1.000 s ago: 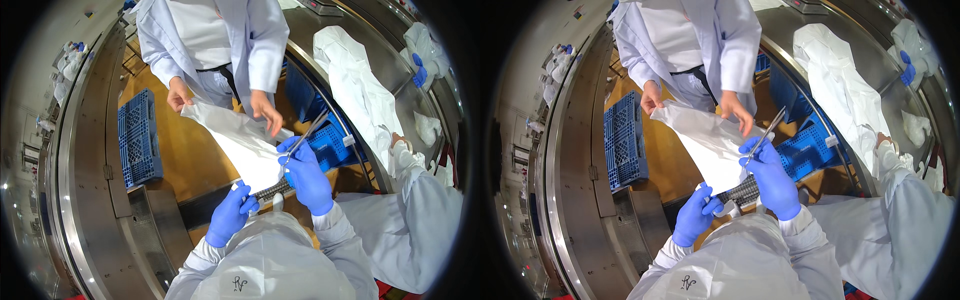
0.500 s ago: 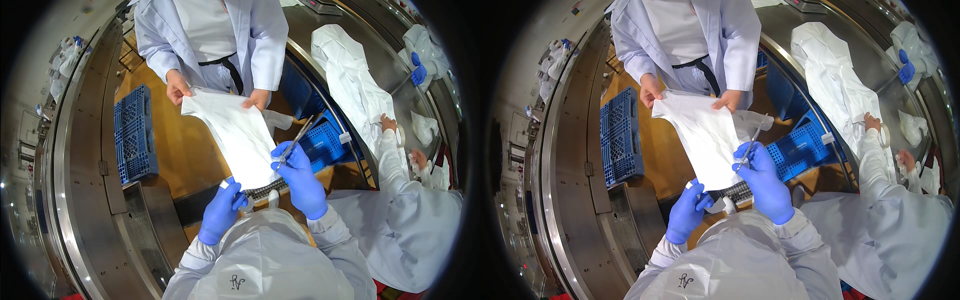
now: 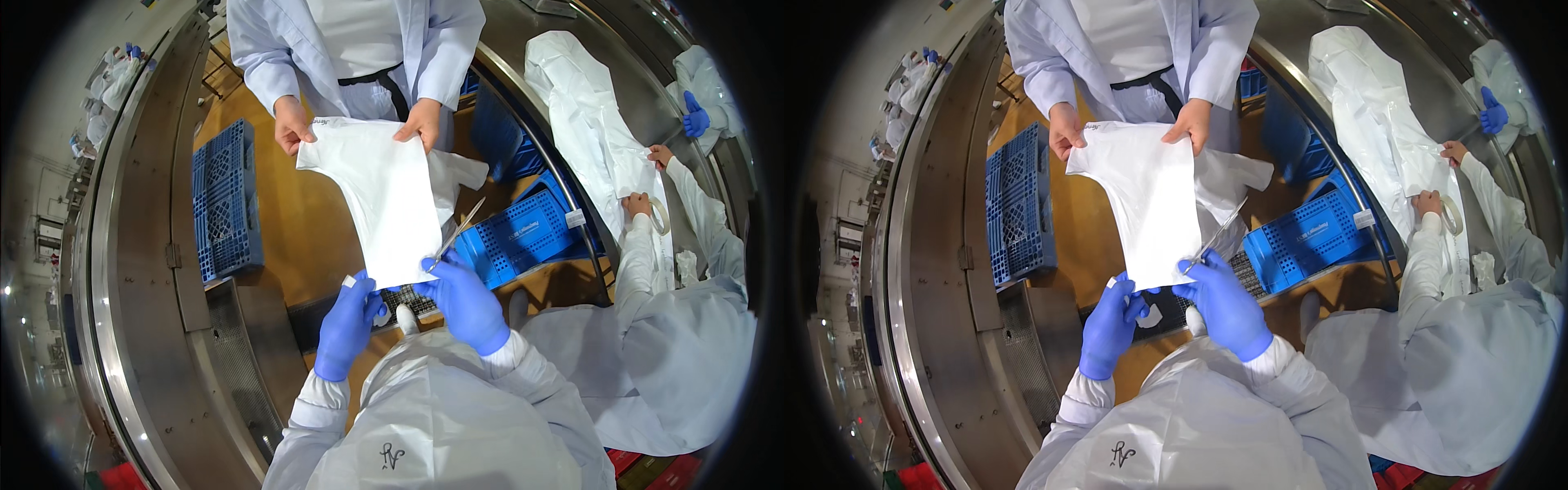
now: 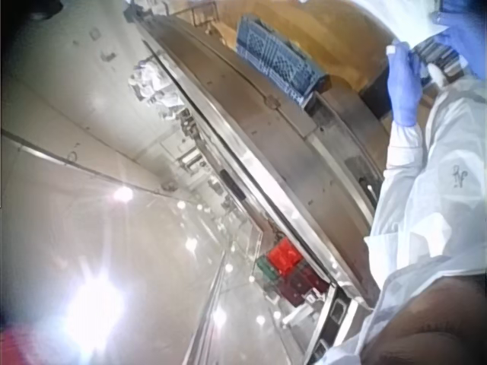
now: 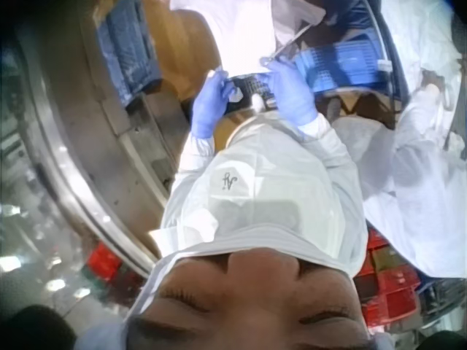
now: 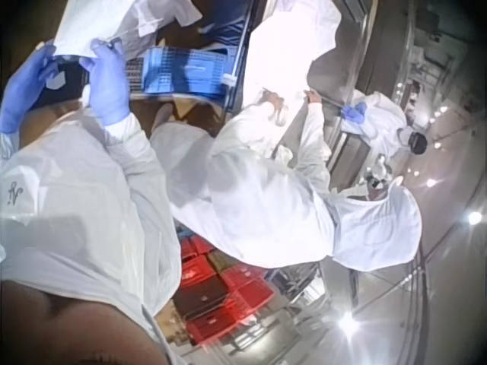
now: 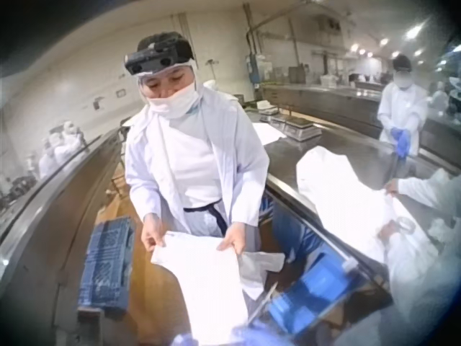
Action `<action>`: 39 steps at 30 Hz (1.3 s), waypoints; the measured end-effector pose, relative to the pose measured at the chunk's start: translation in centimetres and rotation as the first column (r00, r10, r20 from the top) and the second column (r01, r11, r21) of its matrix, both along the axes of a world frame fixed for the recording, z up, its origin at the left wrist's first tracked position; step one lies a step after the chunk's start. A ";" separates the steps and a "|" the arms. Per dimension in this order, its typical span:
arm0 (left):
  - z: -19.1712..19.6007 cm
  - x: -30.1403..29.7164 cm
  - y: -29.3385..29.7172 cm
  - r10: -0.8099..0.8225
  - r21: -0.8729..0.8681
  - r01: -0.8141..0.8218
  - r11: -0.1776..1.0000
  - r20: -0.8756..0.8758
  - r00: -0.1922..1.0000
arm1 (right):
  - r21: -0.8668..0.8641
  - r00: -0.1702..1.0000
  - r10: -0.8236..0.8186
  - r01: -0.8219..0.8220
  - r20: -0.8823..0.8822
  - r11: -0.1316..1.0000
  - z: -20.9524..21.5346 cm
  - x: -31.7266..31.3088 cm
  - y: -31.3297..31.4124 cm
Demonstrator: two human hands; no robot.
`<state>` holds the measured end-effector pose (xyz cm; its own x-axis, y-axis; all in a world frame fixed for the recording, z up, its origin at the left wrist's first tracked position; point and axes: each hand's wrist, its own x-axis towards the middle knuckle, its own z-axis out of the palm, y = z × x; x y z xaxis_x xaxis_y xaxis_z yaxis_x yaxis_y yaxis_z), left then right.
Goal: The person puts on gloves and uses shears to cut a white fabric sheet held by a coworker. The person then moves to a stainless steel table and rearranges several digital scales.
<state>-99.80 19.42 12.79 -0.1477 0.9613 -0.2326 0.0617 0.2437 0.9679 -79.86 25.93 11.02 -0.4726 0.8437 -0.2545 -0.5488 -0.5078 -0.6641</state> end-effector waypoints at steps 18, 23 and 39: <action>0.7 0.3 4.4 0.002 -0.326 0.042 0.945 0.132 0.991 | 0.130 0.894 -0.119 0.069 0.431 0.989 2.2 0.6 3.0; 0.3 0.7 4.4 0.017 -0.289 0.047 0.956 0.216 0.976 | 0.068 0.888 -0.058 0.030 0.456 0.997 2.4 3.2 -2.4; 0.1 1.4 4.6 0.050 -0.276 0.006 0.961 0.197 0.979 | -0.148 0.883 0.443 -0.422 0.155 0.894 -2.7 1.0 -4.9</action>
